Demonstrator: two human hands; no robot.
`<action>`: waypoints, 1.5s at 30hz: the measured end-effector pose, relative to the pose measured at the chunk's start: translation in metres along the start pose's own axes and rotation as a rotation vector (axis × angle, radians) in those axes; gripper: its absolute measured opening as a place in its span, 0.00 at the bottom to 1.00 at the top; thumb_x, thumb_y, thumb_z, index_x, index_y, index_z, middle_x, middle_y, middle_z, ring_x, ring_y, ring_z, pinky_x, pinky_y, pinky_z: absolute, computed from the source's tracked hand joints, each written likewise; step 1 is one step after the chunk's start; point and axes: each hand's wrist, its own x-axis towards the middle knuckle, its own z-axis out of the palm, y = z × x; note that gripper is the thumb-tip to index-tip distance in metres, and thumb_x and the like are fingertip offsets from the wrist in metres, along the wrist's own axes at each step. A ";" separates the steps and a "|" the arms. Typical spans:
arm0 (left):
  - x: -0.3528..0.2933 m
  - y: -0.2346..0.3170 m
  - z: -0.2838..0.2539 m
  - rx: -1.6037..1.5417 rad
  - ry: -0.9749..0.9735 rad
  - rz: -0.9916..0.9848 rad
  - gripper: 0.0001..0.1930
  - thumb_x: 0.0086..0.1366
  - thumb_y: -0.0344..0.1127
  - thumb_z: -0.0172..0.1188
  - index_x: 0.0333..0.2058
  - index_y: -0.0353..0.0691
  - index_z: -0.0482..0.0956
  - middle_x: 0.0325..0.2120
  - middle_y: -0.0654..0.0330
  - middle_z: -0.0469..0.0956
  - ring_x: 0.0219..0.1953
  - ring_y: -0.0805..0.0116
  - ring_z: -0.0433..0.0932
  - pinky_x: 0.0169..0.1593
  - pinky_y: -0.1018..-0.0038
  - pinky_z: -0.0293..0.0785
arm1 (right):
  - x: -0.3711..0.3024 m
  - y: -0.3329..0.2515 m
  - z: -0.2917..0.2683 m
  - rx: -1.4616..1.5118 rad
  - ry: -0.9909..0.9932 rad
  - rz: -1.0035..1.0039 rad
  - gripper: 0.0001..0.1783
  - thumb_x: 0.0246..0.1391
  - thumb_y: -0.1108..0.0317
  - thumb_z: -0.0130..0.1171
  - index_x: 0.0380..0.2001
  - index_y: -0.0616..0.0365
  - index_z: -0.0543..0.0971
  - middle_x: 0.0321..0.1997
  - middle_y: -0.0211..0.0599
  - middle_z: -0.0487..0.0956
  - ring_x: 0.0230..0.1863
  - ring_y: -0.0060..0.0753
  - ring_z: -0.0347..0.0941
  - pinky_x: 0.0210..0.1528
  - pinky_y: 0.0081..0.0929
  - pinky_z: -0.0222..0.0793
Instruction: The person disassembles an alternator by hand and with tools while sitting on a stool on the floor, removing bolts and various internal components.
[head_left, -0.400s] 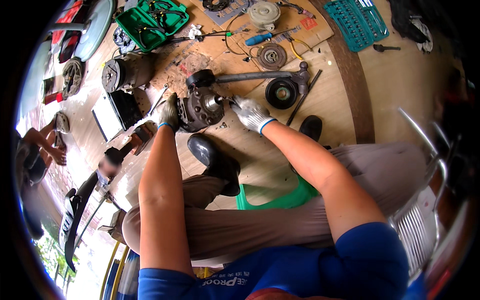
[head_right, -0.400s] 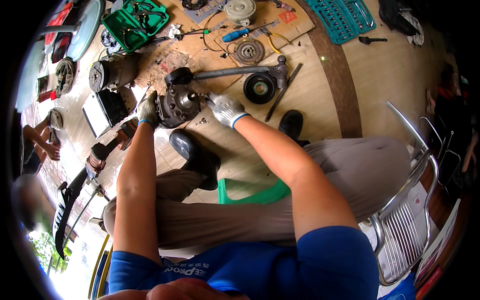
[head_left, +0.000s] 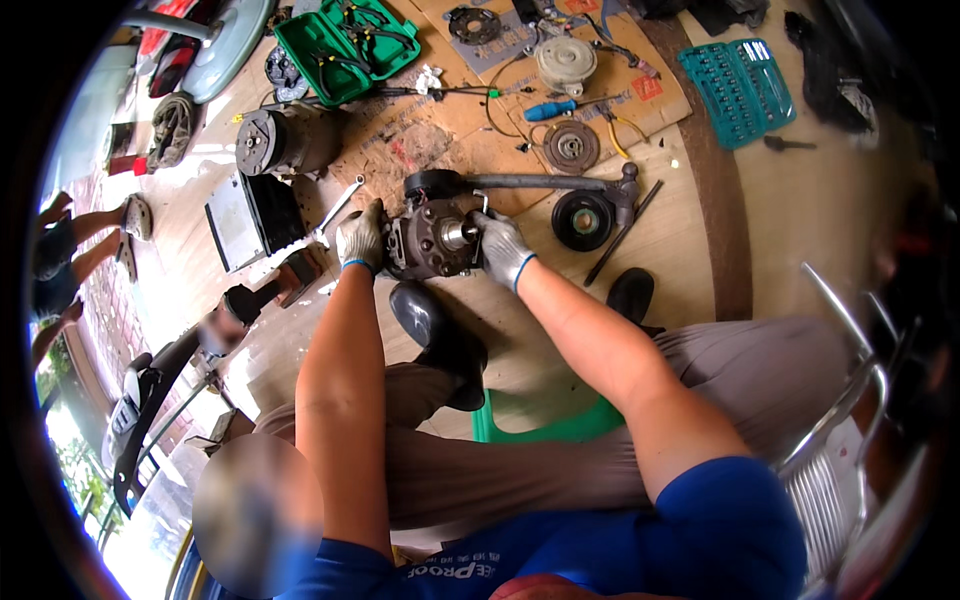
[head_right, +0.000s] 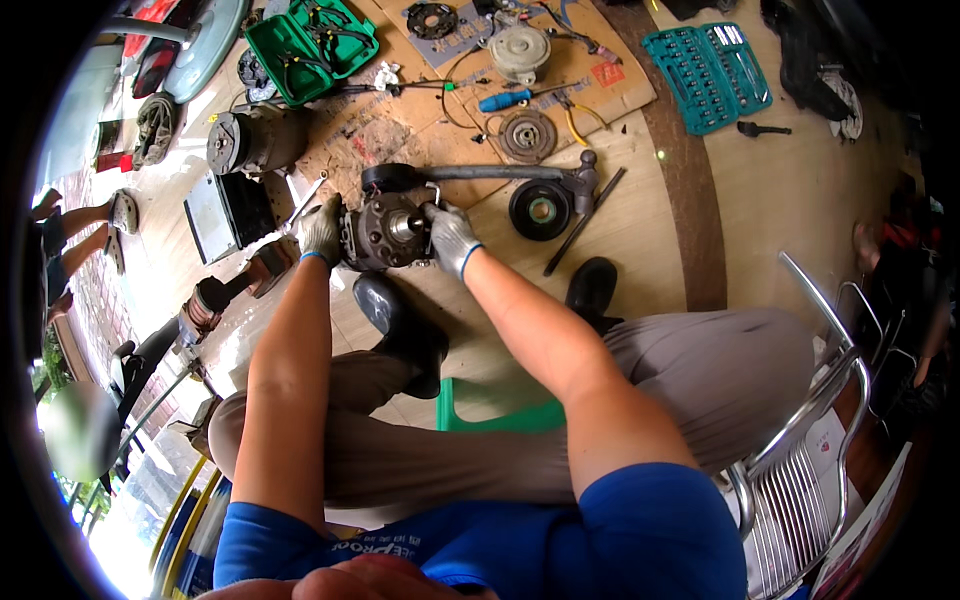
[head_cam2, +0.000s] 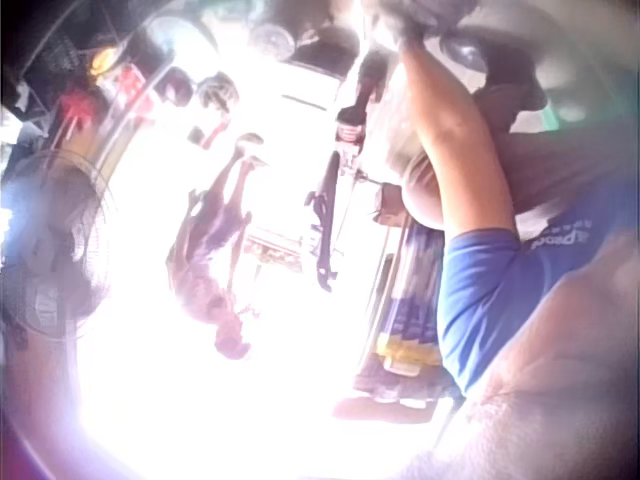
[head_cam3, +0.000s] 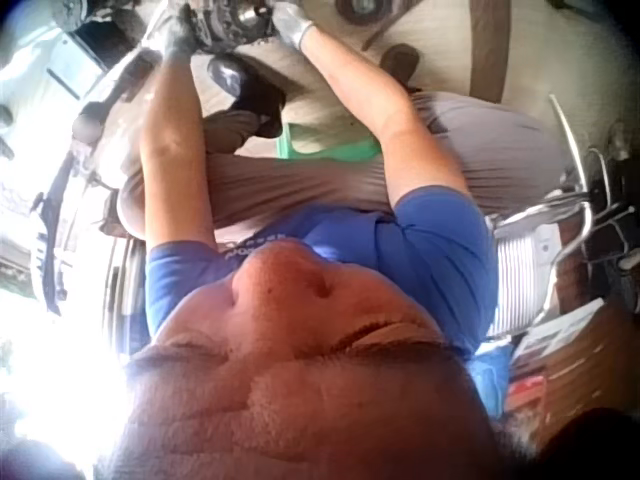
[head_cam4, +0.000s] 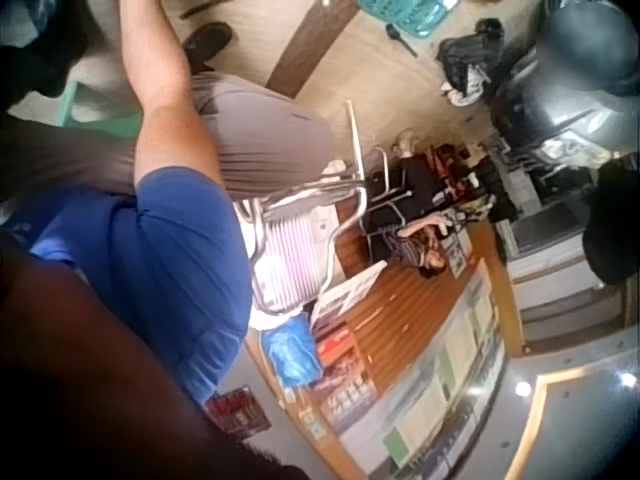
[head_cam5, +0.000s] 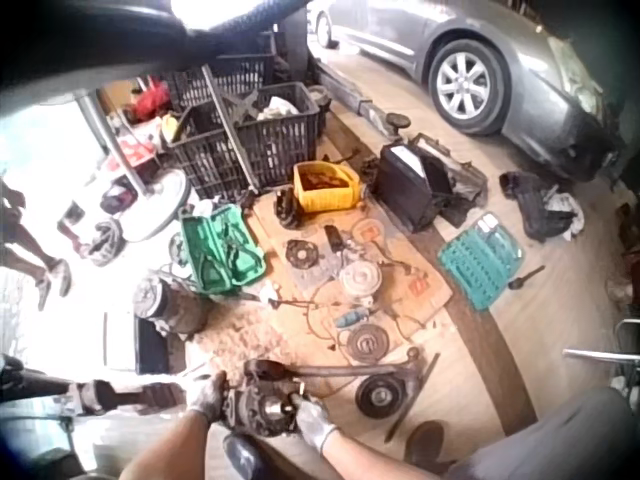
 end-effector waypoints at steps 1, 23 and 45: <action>-0.004 0.000 -0.004 -0.061 0.008 -0.025 0.21 0.64 0.51 0.61 0.31 0.35 0.83 0.27 0.61 0.81 0.27 0.72 0.77 0.33 0.71 0.73 | 0.003 -0.003 0.010 0.223 0.056 0.082 0.11 0.65 0.65 0.51 0.43 0.58 0.78 0.32 0.34 0.79 0.33 0.28 0.74 0.37 0.28 0.69; 0.058 0.055 0.062 -0.591 -0.124 -0.271 0.31 0.65 0.57 0.59 0.54 0.34 0.72 0.51 0.46 0.71 0.42 0.56 0.80 0.40 0.58 0.79 | 0.068 -0.064 -0.062 0.099 0.204 0.771 0.22 0.65 0.53 0.49 0.47 0.63 0.74 0.46 0.62 0.79 0.49 0.66 0.74 0.50 0.50 0.68; -0.080 0.229 -0.156 -0.173 0.026 0.480 0.24 0.72 0.49 0.50 0.58 0.38 0.75 0.51 0.55 0.78 0.54 0.68 0.75 0.55 0.69 0.70 | 0.059 0.026 -0.083 -0.124 0.016 1.068 0.18 0.63 0.50 0.51 0.46 0.49 0.78 0.46 0.52 0.81 0.50 0.53 0.78 0.47 0.46 0.75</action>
